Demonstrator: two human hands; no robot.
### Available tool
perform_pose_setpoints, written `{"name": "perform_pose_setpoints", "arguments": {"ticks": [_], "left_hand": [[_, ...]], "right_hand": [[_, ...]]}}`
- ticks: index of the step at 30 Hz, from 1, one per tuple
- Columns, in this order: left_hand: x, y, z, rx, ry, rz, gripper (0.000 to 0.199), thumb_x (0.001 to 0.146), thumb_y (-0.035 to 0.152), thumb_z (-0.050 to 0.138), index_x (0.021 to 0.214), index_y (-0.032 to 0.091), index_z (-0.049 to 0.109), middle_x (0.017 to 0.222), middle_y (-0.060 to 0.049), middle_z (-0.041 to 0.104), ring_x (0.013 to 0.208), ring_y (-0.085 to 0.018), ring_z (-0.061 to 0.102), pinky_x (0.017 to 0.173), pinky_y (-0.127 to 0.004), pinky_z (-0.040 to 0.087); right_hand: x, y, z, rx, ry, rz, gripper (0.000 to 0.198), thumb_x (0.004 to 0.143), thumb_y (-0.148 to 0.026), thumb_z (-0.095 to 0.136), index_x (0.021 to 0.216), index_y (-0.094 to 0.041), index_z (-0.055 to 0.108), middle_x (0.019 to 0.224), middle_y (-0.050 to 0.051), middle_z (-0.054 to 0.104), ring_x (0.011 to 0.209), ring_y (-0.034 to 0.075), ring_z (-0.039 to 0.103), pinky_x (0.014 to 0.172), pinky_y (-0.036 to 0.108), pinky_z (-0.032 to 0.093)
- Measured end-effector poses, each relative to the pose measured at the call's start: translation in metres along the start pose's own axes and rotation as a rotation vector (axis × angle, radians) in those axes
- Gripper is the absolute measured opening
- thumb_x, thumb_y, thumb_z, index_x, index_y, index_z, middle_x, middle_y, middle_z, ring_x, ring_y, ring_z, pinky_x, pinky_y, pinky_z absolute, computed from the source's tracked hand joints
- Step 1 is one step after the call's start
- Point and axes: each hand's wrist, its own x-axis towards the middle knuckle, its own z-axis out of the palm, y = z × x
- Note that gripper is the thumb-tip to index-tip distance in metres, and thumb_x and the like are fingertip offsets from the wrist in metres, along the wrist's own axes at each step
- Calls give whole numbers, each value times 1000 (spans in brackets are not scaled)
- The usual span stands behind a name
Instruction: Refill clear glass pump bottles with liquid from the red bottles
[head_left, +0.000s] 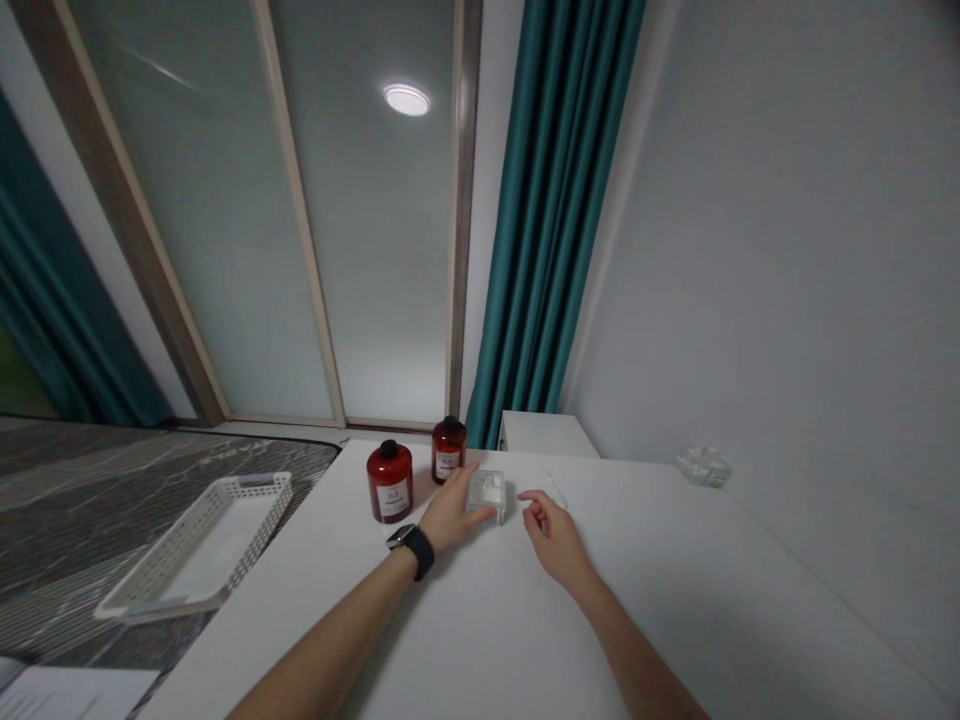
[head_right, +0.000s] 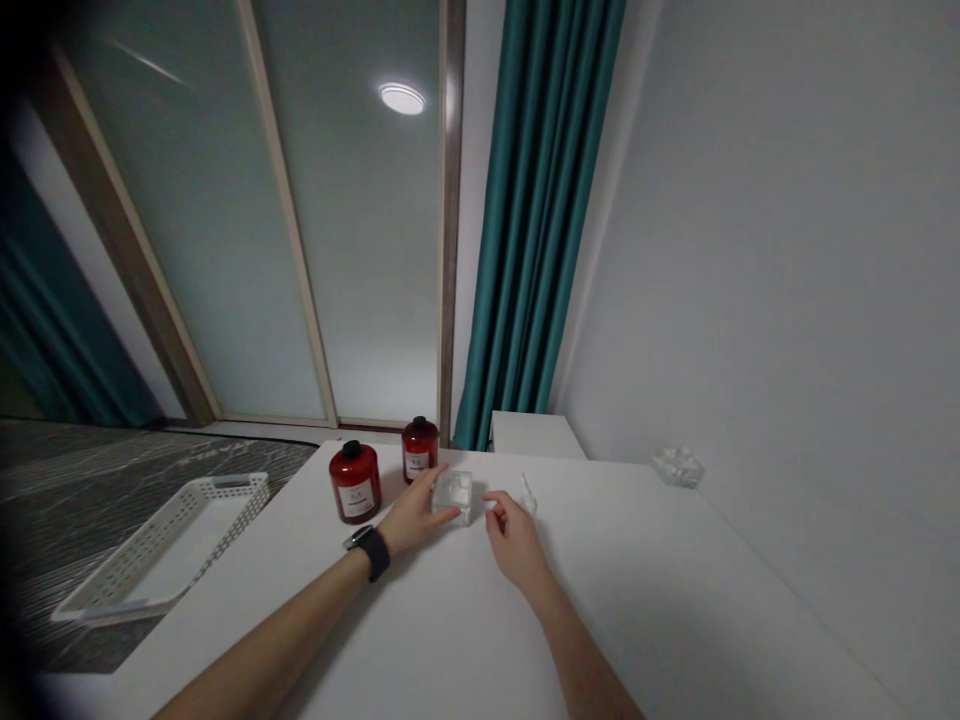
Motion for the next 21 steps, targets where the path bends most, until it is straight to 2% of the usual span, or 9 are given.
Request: {"name": "perform_pose_setpoints", "arguments": {"ticks": [8, 11, 14, 17, 21], "left_hand": [[-9, 0, -7, -60, -5, -48, 66, 68, 35, 81, 126, 16, 55, 128, -15, 61, 117, -33, 60, 99, -47, 49], [-15, 6, -11, -62, -28, -45, 64, 69, 36, 80, 125, 16, 55, 125, -14, 62, 113, -32, 61, 98, -46, 49], [-22, 12, -16, -66, -59, -48, 63, 68, 34, 81, 122, 16, 56, 121, -13, 62, 109, -31, 62, 96, -46, 51], [-29, 18, -20, -75, -60, -43, 59, 68, 32, 81, 120, 17, 56, 119, -12, 63, 108, -31, 62, 95, -46, 51], [-37, 22, -23, -85, -61, -47, 59, 67, 30, 81, 120, 18, 56, 119, -11, 63, 108, -31, 62, 96, -47, 50]], "right_hand": [[11, 25, -19, -64, 109, 18, 30, 89, -31, 43, 112, -17, 58, 73, 0, 55, 60, 16, 53, 57, 27, 45], [14, 39, -31, -121, 134, 21, 30, 88, -27, 42, 112, -18, 58, 82, 3, 55, 65, 17, 54, 64, 30, 48], [14, 50, -39, -206, 113, 11, 35, 80, -19, 48, 114, -19, 58, 98, 6, 54, 84, 20, 56, 82, 36, 49], [11, 56, -44, -286, 54, 17, 47, 71, -13, 56, 118, -21, 58, 107, 7, 52, 102, 24, 54, 97, 40, 42], [7, 59, -49, -366, -32, 42, 58, 66, -8, 58, 122, -22, 57, 111, 7, 51, 110, 25, 51, 101, 40, 38]]}}
